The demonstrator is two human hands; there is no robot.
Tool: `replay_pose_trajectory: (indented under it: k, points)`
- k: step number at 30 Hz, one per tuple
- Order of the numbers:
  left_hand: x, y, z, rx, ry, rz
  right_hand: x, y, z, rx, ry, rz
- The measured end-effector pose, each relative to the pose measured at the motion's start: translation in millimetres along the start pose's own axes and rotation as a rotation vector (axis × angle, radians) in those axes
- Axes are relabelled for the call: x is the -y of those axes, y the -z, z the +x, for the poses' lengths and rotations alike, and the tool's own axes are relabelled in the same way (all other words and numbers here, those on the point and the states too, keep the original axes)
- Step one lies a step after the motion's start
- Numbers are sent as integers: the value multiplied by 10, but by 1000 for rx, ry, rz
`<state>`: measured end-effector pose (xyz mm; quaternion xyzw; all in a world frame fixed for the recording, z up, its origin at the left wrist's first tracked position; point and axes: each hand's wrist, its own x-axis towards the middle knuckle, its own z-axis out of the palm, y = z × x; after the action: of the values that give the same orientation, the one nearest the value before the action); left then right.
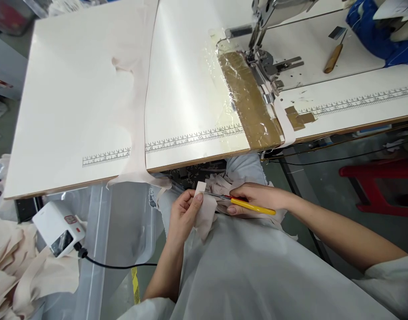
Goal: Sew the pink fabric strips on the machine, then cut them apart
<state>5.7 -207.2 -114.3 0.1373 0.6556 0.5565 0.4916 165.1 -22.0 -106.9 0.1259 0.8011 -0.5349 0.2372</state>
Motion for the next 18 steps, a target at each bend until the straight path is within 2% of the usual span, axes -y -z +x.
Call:
replay_pose_trajectory:
  k: [9,18]
  points:
    - [8,15,6,-31,-32,18,113,-19,-17,-99,-36,-234]
    - [42,17,2,-11,-28,-26,127,-77,-11,-152,-65,-322]
